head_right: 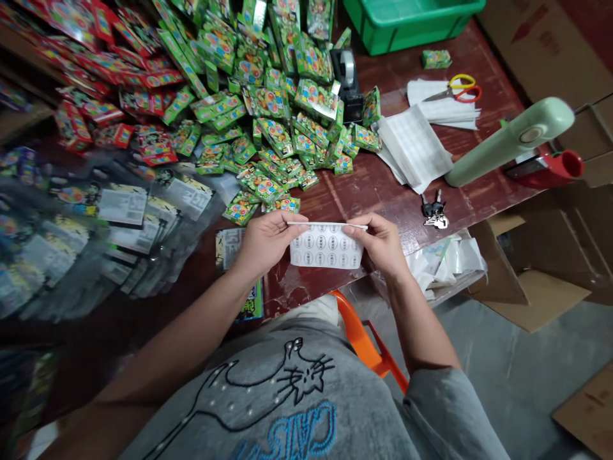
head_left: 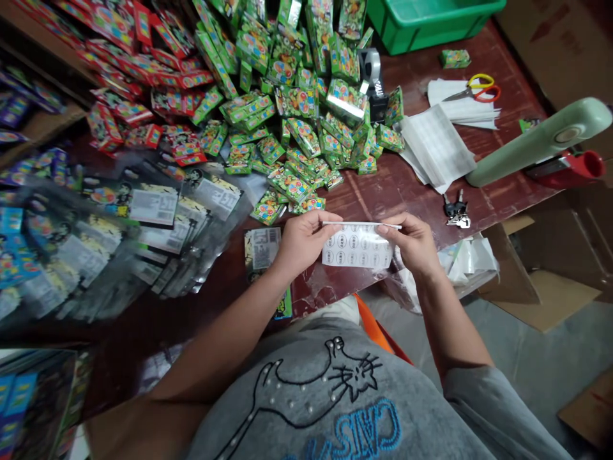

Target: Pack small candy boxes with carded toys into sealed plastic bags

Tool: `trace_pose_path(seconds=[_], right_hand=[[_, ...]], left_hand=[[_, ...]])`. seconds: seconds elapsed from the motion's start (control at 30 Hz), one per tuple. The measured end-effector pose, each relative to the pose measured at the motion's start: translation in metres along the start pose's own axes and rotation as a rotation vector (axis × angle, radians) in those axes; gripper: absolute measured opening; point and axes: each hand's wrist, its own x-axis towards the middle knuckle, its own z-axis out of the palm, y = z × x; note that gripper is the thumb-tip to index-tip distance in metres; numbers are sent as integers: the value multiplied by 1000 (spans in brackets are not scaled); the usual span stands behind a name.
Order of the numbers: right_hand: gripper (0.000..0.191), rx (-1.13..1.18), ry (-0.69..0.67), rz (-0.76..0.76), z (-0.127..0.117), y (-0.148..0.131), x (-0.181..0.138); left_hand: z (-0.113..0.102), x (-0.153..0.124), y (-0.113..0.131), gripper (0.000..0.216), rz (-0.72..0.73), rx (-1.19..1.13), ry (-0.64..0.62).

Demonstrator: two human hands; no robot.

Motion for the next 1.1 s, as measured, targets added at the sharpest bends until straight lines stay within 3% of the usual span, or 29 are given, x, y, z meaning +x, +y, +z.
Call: trace_pose_path(seconds=[0.07,0.17,0.27,0.33,0.4,0.5,0.7,0.87,0.93,1.0,1.1], right_hand=[[44,-24,-1,17,0,3,-3],[56,-159,-4,-26,-1,14,0],[61,-367,4,-102,-6,30,8],[60,-513,0,-131,-13,36,15],[54,-626,-71,-171,-24,36,22],[47,-739,-224,-314,-40,27,37],[38,-886,-550,-511,-48,6,73],[30,-802,-656,-629,-39,-21,59],[17,-636,-596,-642,-39,-36,45],[3,-462,-498,-632,-39,-48,33],[5,-317,-485,-563,-25,-55,25]], left_hand=[[0,3,-2,30,-4,85,41],[-3,4,-3,43,45,410,80],[0,-5,-3,25,297,726,138],[10,-17,-8,24,505,871,81],[22,-26,-16,19,622,996,-87],[34,-31,-27,20,615,1126,-234],[34,-20,-25,26,551,1165,-255],[41,-24,-19,25,484,1162,-246],[34,-29,-14,25,478,1114,-263],[12,-36,-8,28,487,1048,-233],[-42,-46,2,34,396,1040,38]])
